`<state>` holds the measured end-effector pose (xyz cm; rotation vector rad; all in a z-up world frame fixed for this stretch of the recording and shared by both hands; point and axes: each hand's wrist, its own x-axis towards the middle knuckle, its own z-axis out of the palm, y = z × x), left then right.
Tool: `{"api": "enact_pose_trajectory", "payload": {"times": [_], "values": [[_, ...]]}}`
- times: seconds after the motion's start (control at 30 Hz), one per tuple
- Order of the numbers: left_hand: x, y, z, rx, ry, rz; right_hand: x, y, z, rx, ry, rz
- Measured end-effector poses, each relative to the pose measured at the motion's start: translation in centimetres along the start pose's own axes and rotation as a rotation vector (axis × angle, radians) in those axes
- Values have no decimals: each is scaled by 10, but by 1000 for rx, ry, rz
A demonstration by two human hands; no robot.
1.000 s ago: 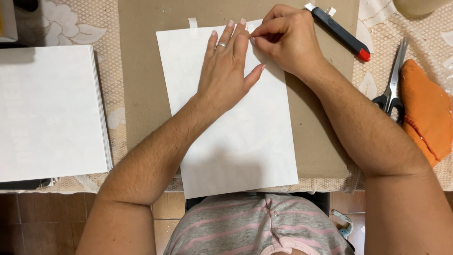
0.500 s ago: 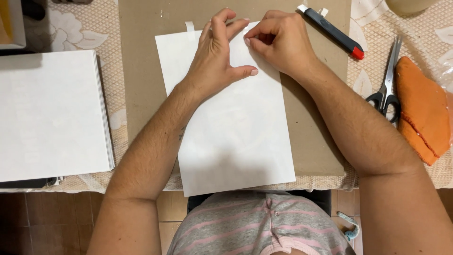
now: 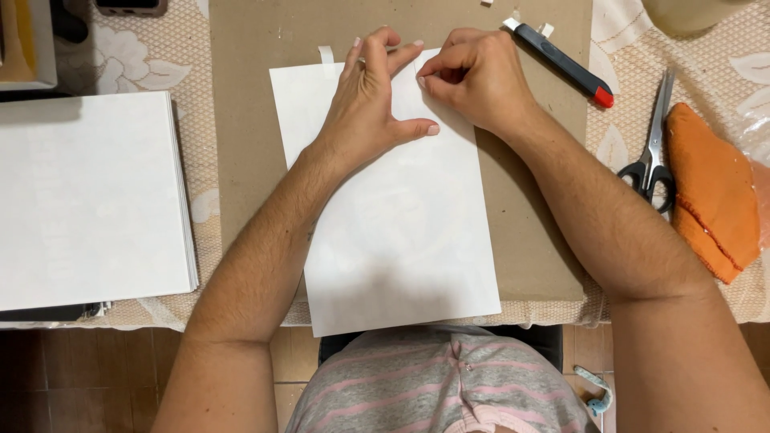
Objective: The person cuts small strips from a white sheet of paper using a utility knife, then folds and attaches them to the top edge of the sheet. Finally, they place a printed wanted poster on top of the prepared sheet.
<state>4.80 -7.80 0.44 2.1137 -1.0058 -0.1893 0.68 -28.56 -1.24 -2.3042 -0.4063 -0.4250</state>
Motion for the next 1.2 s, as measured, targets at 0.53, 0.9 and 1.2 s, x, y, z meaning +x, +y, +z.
{"api": "enact_pose_trajectory", "payload": {"times": [0.53,0.9,1.2], "values": [[-1,-2,2,69,-19,75,-1,-2,-1,-1,-1,-9],[-1,-2,2,65,-20,67,-1,-2,-1,0,0,-19],[-1,-2,2,62,-14,73,0,-4,-2,13,-15,-3]]}}
